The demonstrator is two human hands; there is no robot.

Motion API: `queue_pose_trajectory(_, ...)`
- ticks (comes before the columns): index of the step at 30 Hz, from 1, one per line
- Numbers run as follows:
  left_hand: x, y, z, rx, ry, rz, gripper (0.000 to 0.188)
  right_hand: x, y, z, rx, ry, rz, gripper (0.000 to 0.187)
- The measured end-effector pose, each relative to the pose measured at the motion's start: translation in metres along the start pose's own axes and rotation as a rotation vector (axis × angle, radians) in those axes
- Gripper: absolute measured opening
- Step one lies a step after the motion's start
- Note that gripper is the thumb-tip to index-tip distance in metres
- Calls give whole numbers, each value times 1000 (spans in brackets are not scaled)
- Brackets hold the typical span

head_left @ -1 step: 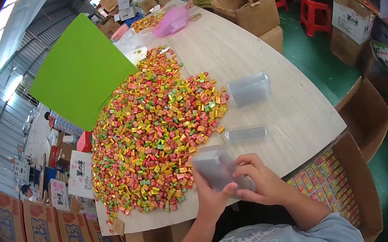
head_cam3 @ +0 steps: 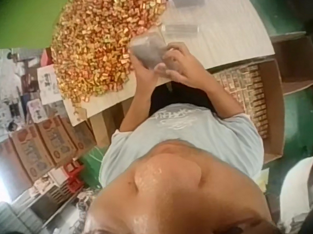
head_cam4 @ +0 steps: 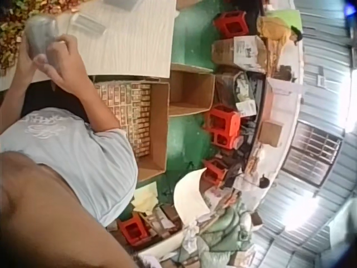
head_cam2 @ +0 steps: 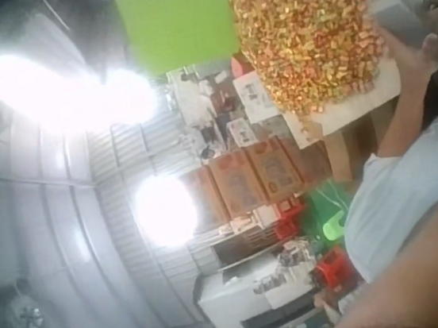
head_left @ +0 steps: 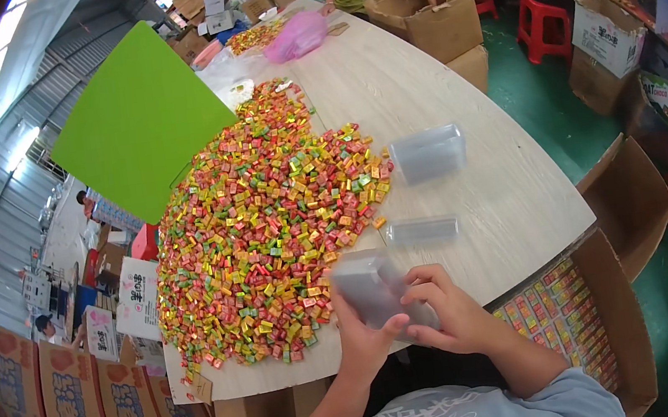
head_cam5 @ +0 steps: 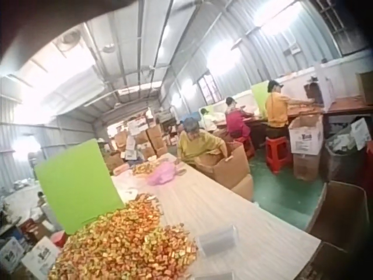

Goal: Separate a stack of individual transparent plastic trays and place them onto the table one by one.

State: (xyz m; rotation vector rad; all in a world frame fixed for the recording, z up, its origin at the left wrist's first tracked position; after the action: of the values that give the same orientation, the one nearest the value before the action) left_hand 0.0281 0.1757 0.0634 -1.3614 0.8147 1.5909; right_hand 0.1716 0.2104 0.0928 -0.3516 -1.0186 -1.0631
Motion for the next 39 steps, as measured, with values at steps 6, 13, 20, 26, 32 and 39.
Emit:
queue_pose_trajectory(6,-3,-6,-10,-17,-15,43,114,9,11,-9,-27,15,-20,37)
queue_pose_trajectory(13,0,15,-5,-84,-25,12,110,-3,12,-7,-122,-129,53,27)
queue_pose_trajectory(20,10,60,-4,-152,3,-33,101,-23,54,29,-253,4,-495,22)
queue_pose_trajectory(26,8,88,-1,-195,7,-107,99,-75,42,42,42,20,-906,18)
queue_pose_trajectory(32,14,108,6,-166,43,-194,104,-98,30,47,126,-24,-932,17)
queue_pose_trajectory(39,21,124,16,-121,62,-262,109,-112,20,53,198,-175,-851,22)
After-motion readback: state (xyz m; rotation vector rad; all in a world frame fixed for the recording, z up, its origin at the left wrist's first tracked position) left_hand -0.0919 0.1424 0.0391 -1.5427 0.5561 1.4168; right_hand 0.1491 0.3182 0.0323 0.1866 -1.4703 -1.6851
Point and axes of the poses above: each hand's wrist, its own z-axis towards the middle knuckle, its own y-axis out of the back of the hand, x = y × z, the point moved 9 cm from there along z, towards the middle knuckle, and after that the axes turned 8 degrees about -x, right-handed, at the moved point
